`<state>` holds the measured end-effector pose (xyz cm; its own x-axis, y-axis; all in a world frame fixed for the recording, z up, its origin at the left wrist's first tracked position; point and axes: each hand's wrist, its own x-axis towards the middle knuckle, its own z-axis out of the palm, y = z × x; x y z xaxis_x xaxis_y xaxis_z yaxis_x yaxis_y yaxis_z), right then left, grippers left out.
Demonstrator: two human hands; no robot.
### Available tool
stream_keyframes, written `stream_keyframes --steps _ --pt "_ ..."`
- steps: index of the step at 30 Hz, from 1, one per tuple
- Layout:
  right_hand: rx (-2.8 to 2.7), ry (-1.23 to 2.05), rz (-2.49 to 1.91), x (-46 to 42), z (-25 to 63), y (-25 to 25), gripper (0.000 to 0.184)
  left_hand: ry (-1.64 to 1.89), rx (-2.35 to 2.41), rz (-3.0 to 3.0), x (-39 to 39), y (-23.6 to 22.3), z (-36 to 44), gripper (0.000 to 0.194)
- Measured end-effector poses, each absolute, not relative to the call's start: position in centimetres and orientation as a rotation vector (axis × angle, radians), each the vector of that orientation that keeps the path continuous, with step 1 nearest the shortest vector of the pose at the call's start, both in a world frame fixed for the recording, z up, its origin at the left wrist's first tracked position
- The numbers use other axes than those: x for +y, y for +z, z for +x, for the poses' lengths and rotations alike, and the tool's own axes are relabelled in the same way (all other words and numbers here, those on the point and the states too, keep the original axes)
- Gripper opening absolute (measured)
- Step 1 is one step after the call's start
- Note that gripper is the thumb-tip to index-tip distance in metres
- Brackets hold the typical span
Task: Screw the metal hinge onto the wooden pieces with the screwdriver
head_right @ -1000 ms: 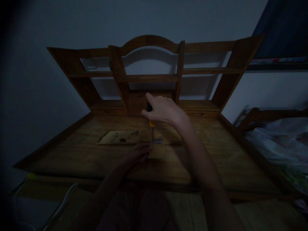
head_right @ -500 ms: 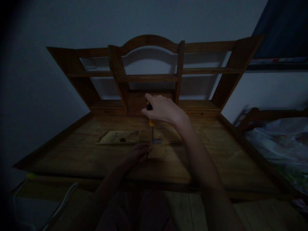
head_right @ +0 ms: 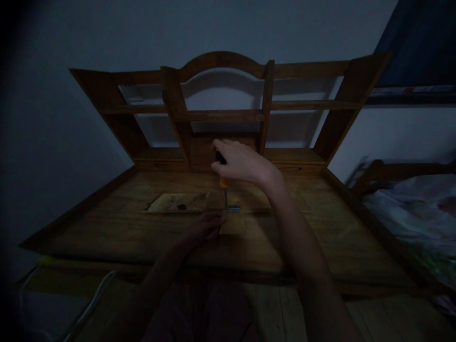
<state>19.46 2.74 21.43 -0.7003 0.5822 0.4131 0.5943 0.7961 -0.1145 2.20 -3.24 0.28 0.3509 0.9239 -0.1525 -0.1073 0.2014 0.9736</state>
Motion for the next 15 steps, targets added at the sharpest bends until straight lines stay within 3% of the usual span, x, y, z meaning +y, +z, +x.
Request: stream_keyframes --steps 15 --pt "-2.544 -0.036 -0.905 2.15 19.44 21.58 0.033 0.889 0.945 1.122 -3.28 0.33 2.19 0.039"
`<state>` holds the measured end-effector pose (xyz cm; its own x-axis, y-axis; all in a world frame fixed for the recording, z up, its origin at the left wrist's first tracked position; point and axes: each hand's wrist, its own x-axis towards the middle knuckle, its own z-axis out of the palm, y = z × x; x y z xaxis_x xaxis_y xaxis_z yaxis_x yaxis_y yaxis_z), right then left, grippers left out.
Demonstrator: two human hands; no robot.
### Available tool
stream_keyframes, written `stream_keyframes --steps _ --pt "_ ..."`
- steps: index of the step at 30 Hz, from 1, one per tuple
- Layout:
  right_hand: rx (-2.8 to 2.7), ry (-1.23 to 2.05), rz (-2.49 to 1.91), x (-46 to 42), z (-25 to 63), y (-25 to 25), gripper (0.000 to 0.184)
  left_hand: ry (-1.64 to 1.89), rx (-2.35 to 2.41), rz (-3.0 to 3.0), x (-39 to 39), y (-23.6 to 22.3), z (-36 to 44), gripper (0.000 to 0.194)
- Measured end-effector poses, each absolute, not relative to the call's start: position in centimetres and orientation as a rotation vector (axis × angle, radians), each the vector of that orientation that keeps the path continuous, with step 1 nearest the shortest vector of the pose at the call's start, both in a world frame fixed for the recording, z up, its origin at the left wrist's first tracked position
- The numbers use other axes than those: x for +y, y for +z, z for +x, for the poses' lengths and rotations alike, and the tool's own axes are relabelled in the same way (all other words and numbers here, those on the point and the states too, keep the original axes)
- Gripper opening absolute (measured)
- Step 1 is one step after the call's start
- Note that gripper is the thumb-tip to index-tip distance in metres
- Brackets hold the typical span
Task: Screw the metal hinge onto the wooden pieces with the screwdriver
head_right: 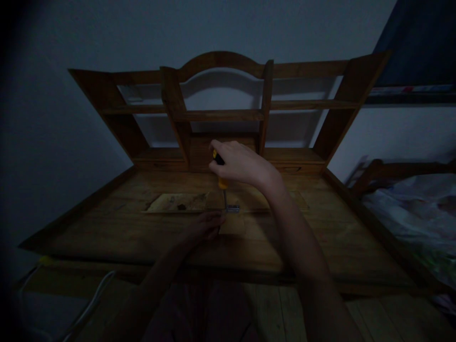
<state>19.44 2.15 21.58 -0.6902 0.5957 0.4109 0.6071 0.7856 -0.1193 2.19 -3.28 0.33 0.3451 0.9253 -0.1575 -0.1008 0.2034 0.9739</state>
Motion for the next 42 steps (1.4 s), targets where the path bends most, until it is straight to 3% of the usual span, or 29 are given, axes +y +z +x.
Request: stream_keyframes --steps 4,11,15,20,26,33,38,42 --pt "-2.491 -0.137 -1.026 2.01 19.40 21.43 0.046 0.914 0.945 1.124 -3.37 0.43 2.20 0.037" --pt "-2.536 -0.122 -0.912 2.06 19.27 21.46 0.026 0.884 0.941 1.149 -3.37 0.57 2.12 0.037" --pt "-2.488 -0.180 -1.039 2.02 19.20 21.41 0.039 0.893 0.942 1.125 -3.26 0.13 2.15 0.037" --pt "-2.555 -0.010 -0.915 2.31 19.37 21.46 0.035 0.889 0.944 1.102 -3.35 0.25 2.16 0.038" --pt "-2.480 -0.255 -1.097 2.18 19.01 21.12 0.045 0.896 0.941 1.126 -3.32 0.47 2.19 0.037" --pt "-2.547 -0.080 -0.954 2.40 19.44 21.47 0.029 0.892 0.950 1.148 -3.37 0.33 2.17 0.039" --pt "-2.487 -0.253 -1.091 2.72 19.59 21.19 0.041 0.881 0.945 1.125 -3.52 0.62 2.23 0.039" --pt "-2.525 -0.081 -0.960 2.96 19.78 21.46 0.028 0.903 0.950 1.102 -3.56 0.76 2.29 0.040"
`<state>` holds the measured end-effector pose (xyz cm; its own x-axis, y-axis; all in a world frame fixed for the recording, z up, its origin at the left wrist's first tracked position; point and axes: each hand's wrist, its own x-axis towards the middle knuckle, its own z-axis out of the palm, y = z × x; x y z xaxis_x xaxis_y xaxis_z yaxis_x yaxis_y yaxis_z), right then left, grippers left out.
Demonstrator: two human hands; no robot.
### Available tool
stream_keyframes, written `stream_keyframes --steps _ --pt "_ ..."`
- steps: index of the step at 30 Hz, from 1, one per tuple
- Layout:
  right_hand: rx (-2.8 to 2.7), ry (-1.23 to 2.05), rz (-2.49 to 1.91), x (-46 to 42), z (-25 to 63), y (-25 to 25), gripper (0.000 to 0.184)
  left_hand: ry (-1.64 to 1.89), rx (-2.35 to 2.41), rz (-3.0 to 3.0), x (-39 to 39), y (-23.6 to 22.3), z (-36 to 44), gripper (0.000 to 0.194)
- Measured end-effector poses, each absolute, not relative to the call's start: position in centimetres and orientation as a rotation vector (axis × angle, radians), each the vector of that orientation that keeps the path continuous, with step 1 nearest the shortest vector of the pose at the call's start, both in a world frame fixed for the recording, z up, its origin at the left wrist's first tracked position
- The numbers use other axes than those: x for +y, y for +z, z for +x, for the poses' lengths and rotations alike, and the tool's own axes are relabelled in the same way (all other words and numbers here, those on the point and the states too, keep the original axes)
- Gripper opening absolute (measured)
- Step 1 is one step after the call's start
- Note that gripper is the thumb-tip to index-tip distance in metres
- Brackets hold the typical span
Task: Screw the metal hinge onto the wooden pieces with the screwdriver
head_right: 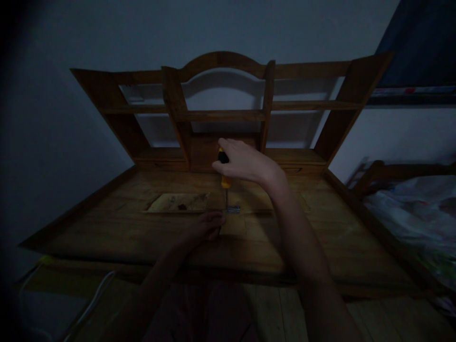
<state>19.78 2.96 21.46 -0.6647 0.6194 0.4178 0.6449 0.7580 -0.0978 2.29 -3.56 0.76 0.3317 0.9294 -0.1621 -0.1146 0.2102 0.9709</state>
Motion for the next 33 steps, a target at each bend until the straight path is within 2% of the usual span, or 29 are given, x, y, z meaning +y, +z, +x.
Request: stream_keyframes --steps 4,8,14,17,21,24,26,33 --pt "-2.533 -0.035 -0.952 2.7 19.8 21.5 0.028 0.892 0.937 1.148 -3.6 0.9 2.3 0.040" --pt "-2.483 -0.151 -1.084 2.6 19.8 21.4 0.042 0.895 0.951 1.132 -3.6 1.0 2.2 0.039" --pt "-2.547 0.053 -0.856 2.8 19.8 21.6 0.035 0.884 0.925 1.128 -3.4 0.5 2.1 0.038" --pt "-2.523 0.005 -0.920 2.5 19.6 21.4 0.034 0.890 0.943 1.140 -3.4 0.3 2.1 0.039" --pt "-2.498 -0.033 -0.997 2.5 19.7 21.3 0.050 0.889 0.941 1.157 -3.3 0.2 2.0 0.040" --pt "-2.555 0.082 -0.799 2.8 19.9 21.3 0.041 0.882 0.930 1.138 -3.2 0.0 2.1 0.040" --pt "-2.563 0.112 -0.705 2.7 19.9 21.3 0.048 0.885 0.931 1.130 -3.1 0.0 2.1 0.040" --pt "-2.519 0.025 -0.919 1.9 19.4 21.2 0.042 0.887 0.914 1.158 -3.2 0.3 2.1 0.038"
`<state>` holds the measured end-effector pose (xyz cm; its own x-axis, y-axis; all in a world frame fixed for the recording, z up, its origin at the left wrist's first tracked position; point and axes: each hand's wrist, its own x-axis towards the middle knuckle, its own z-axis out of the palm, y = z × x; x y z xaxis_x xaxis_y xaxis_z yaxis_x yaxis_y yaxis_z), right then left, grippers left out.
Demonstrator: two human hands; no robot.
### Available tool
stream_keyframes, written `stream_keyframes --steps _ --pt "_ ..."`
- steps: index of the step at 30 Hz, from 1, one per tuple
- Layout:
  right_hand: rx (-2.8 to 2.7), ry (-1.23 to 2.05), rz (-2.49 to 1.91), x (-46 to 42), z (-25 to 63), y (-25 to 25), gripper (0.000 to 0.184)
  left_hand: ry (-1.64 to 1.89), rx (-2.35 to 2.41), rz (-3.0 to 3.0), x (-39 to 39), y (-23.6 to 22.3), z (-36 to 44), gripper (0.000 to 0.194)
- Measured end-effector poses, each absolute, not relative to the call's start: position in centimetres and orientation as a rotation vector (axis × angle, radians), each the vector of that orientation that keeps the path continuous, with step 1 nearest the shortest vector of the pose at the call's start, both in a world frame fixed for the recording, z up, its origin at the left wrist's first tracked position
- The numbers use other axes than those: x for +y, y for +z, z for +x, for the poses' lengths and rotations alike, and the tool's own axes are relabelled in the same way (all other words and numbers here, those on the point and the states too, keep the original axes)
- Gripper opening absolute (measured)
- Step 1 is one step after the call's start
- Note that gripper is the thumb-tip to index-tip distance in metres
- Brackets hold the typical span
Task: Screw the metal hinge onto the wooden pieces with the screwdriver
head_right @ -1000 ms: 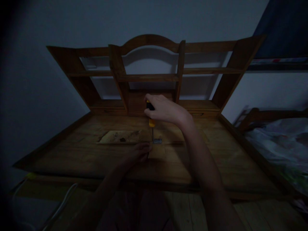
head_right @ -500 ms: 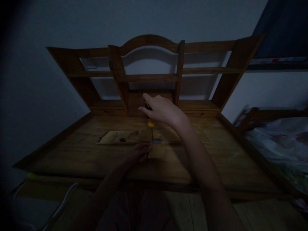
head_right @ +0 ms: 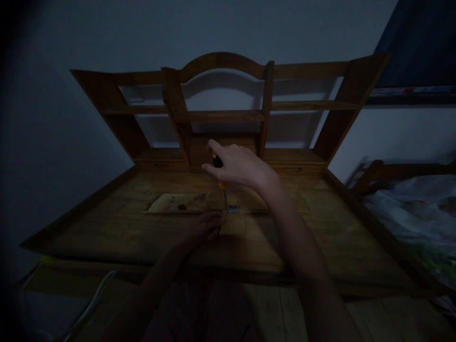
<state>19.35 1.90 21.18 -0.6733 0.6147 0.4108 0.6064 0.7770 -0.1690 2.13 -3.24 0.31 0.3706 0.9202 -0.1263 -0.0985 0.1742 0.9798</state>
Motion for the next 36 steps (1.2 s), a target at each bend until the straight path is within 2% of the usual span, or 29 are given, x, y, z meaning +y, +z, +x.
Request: stream_keyframes --steps 4,7,11,17,20,23,29,32,36 --pt "-2.568 0.058 -0.780 2.20 19.47 21.43 0.037 0.879 0.921 1.152 -3.32 0.35 2.08 0.039" --pt "-2.557 -0.016 -0.853 2.29 19.33 21.36 0.030 0.884 0.912 1.151 -3.35 0.42 2.11 0.039" --pt "-2.469 -0.129 -1.052 2.36 19.21 21.23 0.040 0.882 0.919 1.155 -3.35 0.57 2.19 0.039" --pt "-2.541 0.006 -0.846 2.69 19.76 21.43 0.038 0.887 0.941 1.122 -3.34 0.46 2.19 0.038" --pt "-2.519 -0.056 -0.925 2.50 19.90 21.38 0.036 0.893 0.930 1.143 -3.30 0.23 2.07 0.037" --pt "-2.488 -0.064 -1.023 2.38 19.99 21.40 0.043 0.895 0.925 1.147 -3.20 -0.06 1.98 0.036" --pt "-2.579 0.117 -0.748 2.62 19.97 21.48 0.042 0.905 0.928 1.128 -3.26 -0.01 2.10 0.037" --pt "-2.550 0.015 -0.859 2.41 19.86 21.36 0.033 0.907 0.952 1.126 -3.41 0.34 2.25 0.039" --pt "-2.511 -0.115 -1.024 2.24 19.95 21.55 0.038 0.900 0.977 1.097 -3.38 0.31 2.30 0.042"
